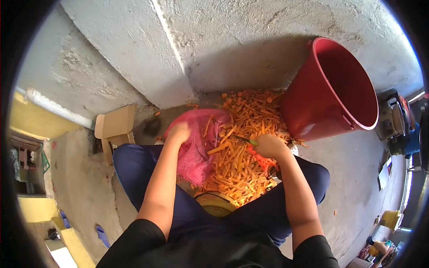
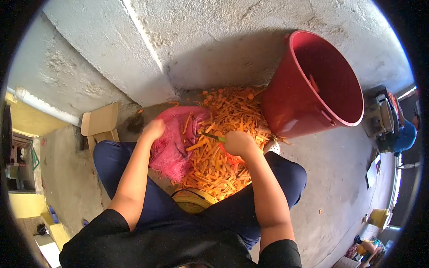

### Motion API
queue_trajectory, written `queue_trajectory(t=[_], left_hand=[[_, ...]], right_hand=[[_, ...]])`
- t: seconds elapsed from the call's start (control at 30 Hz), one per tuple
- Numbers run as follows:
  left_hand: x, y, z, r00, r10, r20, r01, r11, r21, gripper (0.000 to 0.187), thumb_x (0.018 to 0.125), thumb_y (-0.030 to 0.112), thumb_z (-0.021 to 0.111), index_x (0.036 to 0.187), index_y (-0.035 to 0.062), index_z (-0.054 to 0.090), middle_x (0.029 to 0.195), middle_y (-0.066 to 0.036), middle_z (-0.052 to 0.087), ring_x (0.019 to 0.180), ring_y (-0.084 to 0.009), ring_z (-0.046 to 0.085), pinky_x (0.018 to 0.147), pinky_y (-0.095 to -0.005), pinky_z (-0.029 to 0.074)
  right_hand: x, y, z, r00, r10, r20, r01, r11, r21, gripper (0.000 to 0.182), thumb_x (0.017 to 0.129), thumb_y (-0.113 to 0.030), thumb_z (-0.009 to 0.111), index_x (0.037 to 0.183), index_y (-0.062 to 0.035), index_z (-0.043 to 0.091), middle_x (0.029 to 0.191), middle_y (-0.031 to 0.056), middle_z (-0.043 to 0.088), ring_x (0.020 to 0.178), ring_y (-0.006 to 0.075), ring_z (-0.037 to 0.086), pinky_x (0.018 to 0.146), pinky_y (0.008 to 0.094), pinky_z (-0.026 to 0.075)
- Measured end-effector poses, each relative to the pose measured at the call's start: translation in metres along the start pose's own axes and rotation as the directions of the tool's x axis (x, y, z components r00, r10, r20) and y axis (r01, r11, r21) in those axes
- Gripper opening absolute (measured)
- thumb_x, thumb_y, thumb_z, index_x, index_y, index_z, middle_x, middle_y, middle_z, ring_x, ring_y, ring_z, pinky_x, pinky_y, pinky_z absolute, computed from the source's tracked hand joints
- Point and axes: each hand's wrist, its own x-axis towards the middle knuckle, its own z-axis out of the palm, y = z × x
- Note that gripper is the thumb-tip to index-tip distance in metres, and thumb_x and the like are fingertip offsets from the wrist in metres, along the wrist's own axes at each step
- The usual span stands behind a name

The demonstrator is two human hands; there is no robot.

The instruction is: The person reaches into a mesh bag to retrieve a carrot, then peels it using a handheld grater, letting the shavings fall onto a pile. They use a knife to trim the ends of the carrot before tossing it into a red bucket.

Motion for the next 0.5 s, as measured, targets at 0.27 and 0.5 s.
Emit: queue_trajectory(t=[0.27,0.5], left_hand=[[-0.002,-0.107,0.161,0.952,-0.115,0.285,0.081,0.989,0.128,0.03,0.075,0.013,0.039,0.094,0.0015,0.06,0.102,-0.019,0.056,0.096,-0.0323,0.053,0.08,-0.0431,0.043],[0.034,-0.057,0.142,0.963,0.019,0.269,-0.103,0.947,0.303,0.029,0.075,0.014,0.04,0.095,0.0041,0.059,0.106,-0.015,0.054,0.097,-0.0273,0.053,0.077,-0.0393,0.045]], right_hand=[[-0.013,-0.006,-0.019,0.998,-0.021,-0.051,0.024,0.998,0.064,0.024,0.075,-0.023,0.05,0.085,-0.0029,0.056,0.079,0.0181,0.059,0.078,0.0347,0.056,0.069,0.0426,0.043],[0.007,-0.017,-0.028,1.0,-0.021,-0.006,0.021,0.998,0.058,0.02,0.074,-0.02,0.05,0.084,-0.0038,0.056,0.078,0.017,0.059,0.077,0.0342,0.056,0.068,0.0435,0.043]])
